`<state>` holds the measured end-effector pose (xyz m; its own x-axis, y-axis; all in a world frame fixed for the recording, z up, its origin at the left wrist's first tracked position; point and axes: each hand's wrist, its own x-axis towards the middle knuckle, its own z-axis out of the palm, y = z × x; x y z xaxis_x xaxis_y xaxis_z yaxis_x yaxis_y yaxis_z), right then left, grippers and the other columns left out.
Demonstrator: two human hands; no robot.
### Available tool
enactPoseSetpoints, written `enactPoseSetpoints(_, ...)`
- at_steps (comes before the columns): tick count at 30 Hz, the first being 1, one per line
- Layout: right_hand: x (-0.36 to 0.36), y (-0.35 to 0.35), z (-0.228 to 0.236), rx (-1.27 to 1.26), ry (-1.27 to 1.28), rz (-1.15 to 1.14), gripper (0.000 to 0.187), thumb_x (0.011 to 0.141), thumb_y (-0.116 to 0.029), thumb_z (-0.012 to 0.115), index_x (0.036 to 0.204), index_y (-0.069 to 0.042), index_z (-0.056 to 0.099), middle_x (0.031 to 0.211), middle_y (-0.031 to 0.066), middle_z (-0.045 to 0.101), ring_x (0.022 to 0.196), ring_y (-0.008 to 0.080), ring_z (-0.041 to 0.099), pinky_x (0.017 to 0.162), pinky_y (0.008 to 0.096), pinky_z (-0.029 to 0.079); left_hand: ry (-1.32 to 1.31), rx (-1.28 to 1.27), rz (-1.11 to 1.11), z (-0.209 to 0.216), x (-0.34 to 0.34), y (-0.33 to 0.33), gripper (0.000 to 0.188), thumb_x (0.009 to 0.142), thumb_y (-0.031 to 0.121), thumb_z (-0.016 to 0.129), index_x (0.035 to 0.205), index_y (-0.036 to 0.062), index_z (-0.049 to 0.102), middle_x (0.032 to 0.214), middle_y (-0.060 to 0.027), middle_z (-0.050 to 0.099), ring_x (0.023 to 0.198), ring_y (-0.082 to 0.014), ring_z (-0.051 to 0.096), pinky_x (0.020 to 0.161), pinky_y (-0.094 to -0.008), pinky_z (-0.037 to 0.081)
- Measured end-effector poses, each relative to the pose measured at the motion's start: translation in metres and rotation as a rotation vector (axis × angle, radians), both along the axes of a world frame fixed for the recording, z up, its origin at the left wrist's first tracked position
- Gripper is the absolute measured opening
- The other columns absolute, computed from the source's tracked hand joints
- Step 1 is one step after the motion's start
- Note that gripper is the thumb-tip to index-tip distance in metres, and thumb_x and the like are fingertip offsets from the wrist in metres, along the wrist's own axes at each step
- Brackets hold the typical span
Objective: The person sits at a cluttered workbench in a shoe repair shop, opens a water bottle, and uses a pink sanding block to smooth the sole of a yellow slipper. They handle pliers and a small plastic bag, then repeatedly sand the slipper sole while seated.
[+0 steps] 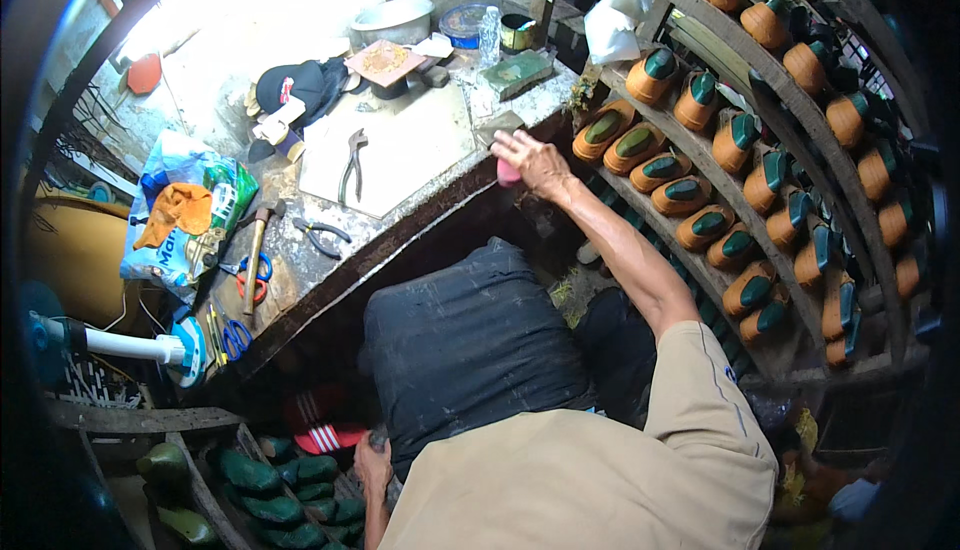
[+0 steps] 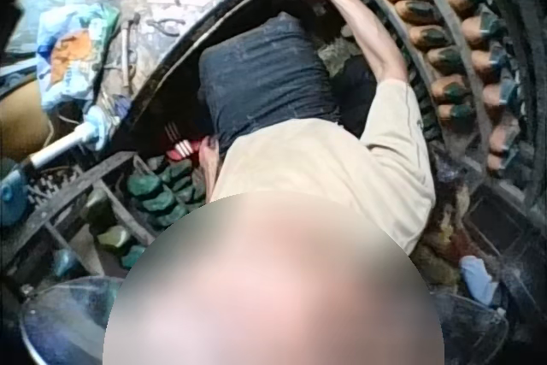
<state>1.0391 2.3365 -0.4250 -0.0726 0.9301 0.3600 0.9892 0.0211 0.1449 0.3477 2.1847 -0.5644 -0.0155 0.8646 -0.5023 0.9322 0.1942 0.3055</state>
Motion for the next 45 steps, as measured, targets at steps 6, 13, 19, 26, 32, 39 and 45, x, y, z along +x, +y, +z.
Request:
enactPoseSetpoints(6, 0.004, -0.008, -0.003, -0.047, -0.098, 0.011, 0.047, 0.094, -0.004, 0.067, 0.141, -0.008, 0.064, 0.153, 0.0169, 0.065, 0.126, 0.0435, 0.071, 0.091, 0.0471, 0.068, -0.592, 0.531, 0.130, 0.042, 0.083, 0.046, 0.053, 0.113, 0.031, 0.068, 0.155, -0.0004, 0.059, 0.144, -0.0236, 0.067, 0.124, -0.0345, 0.070, 0.104, -0.0453, 0.057)
enactPoseSetpoints(13, -0.009, -0.001, 0.004, -0.055, -0.052, 0.112, 0.043, 0.095, -0.003, 0.066, 0.138, -0.004, 0.066, 0.157, 0.0188, 0.060, 0.131, 0.0448, 0.067, 0.093, 0.0463, 0.068, -0.266, 0.525, -0.245, 0.102, 0.165, 0.020, 0.102, 0.102, 0.051, 0.076, 0.176, 0.0028, 0.024, 0.177, -0.0293, 0.029, 0.160, -0.0507, 0.034, 0.130, -0.0590, 0.033)
enactPoseSetpoints(19, -0.015, 0.008, 0.008, -0.151, 0.054, -0.113, 0.052, 0.092, 0.003, 0.064, 0.142, -0.010, 0.066, 0.160, 0.0111, 0.061, 0.142, 0.0414, 0.062, 0.108, 0.0455, 0.063, -0.324, 0.519, -0.234, 0.095, 0.157, 0.009, 0.101, 0.102, 0.053, 0.075, 0.175, 0.0030, 0.026, 0.178, -0.0288, 0.029, 0.159, -0.0509, 0.036, 0.130, -0.0582, 0.034)
enactPoseSetpoints(26, -0.006, 0.008, 0.006, -0.145, 0.208, -0.078, 0.063, 0.086, 0.006, 0.070, 0.146, -0.013, 0.064, 0.162, 0.0135, 0.060, 0.143, 0.0406, 0.062, 0.113, 0.0474, 0.058, -0.324, 0.531, -0.236, 0.093, 0.161, 0.021, 0.103, 0.100, 0.054, 0.076, 0.175, 0.0054, 0.027, 0.176, -0.0281, 0.032, 0.158, -0.0487, 0.039, 0.127, -0.0581, 0.037)
enactPoseSetpoints(32, 0.003, 0.008, 0.006, -0.110, 0.304, -0.235, 0.068, 0.080, 0.008, 0.076, 0.146, -0.006, 0.064, 0.162, 0.0184, 0.059, 0.142, 0.0424, 0.062, 0.115, 0.0470, 0.056, -0.268, 0.480, -0.214, 0.092, 0.175, 0.019, 0.106, 0.098, 0.056, 0.076, 0.176, 0.0075, 0.023, 0.177, -0.0263, 0.029, 0.158, -0.0488, 0.036, 0.126, -0.0609, 0.037)
enactPoseSetpoints(39, 0.004, 0.004, 0.005, -0.113, 0.144, -0.142, 0.069, 0.082, 0.006, 0.077, 0.148, -0.006, 0.063, 0.160, 0.0208, 0.060, 0.141, 0.0411, 0.062, 0.114, 0.0466, 0.057, -0.151, 0.556, -0.240, 0.117, 0.197, 0.046, 0.092, 0.102, 0.053, 0.073, 0.172, 0.0071, 0.034, 0.177, -0.0260, 0.029, 0.161, -0.0474, 0.033, 0.130, -0.0615, 0.030)
enactPoseSetpoints(45, 0.000, 0.005, 0.004, 0.062, 0.238, -0.031, 0.069, 0.079, 0.009, 0.075, 0.146, -0.009, 0.065, 0.155, 0.0214, 0.065, 0.139, 0.0424, 0.064, 0.116, 0.0479, 0.056, -0.632, 0.980, -0.529, 0.131, 0.323, 0.259, 0.038, 0.103, 0.021, 0.067, 0.137, 0.0041, 0.067, 0.145, -0.0218, 0.063, 0.138, -0.0433, 0.056, 0.116, -0.0570, 0.044)
